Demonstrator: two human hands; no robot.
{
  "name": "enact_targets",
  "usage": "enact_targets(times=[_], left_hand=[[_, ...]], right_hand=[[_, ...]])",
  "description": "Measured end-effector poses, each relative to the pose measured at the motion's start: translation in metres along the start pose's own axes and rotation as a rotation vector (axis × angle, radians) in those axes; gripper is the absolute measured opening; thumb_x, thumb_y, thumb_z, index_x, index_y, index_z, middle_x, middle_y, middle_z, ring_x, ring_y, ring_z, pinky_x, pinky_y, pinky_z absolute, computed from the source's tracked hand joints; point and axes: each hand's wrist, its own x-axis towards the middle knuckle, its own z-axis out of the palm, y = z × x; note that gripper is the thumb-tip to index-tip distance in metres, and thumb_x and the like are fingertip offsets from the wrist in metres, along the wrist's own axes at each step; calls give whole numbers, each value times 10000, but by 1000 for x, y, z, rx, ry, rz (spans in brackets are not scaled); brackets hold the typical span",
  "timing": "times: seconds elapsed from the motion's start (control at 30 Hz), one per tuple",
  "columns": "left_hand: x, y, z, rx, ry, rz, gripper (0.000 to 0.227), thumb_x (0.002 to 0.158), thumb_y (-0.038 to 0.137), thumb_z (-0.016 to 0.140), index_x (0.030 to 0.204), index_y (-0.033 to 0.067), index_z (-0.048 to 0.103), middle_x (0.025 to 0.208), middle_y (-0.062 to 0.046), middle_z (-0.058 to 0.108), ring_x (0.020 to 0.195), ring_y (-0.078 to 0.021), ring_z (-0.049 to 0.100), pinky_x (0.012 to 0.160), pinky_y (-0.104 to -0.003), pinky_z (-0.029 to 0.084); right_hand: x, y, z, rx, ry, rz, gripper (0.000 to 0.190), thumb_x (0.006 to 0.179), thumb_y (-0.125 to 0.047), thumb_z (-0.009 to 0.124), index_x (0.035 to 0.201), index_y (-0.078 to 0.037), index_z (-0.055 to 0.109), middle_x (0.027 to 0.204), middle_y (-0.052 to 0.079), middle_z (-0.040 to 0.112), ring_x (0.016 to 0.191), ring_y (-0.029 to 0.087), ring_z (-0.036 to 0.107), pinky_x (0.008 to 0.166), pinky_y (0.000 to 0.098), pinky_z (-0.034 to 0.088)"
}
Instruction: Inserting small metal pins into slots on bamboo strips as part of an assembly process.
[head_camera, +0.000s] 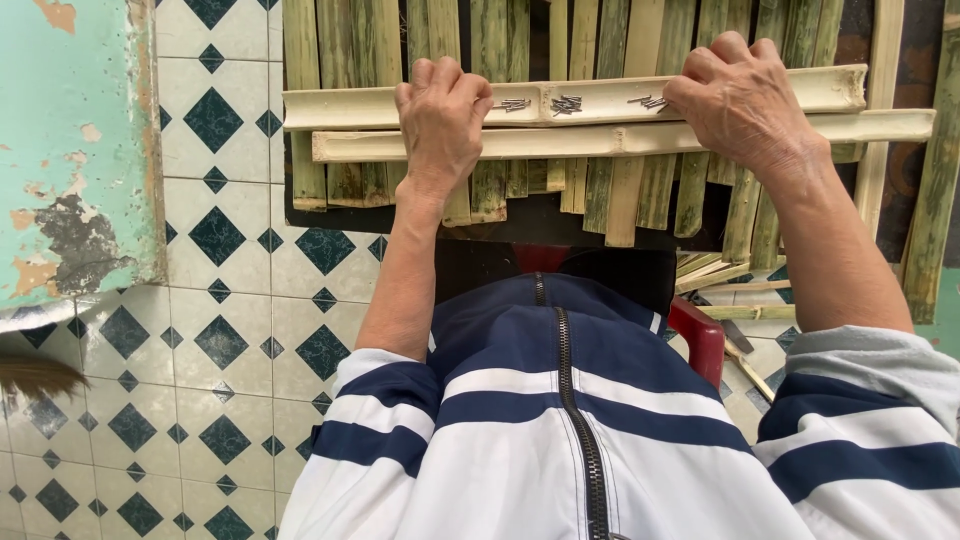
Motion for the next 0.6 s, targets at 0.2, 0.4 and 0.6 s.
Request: enact_targets(times=[0.2,0.4,0.6], left_hand=[[-19,-9,-1,24,31,-73,124,746,220,689,753,177,573,776,33,497,774,-164,437,605,-283,328],[-23,-7,2,49,41,-73,151,719,209,718,790,169,591,810,17,507,830,-182,449,642,-301,336],[-23,-3,-3,60,9,-59,239,638,218,781,779,171,593,804,17,504,833,-196,429,640,-316,309]], right_hand=[[0,1,-2,-18,-32,13,192,1009,-292,479,907,-174,590,852,-15,579,796,142,537,687,265,435],[30,-26,-10,206,148,8,191,987,-225,475,877,-114,583,838,35,611,720,154,524,749,292,365],[80,-70,-14,244,95,-33,210,950,-253,448,814,-116,533,778,45,561,659,157,489,712,321,387]])
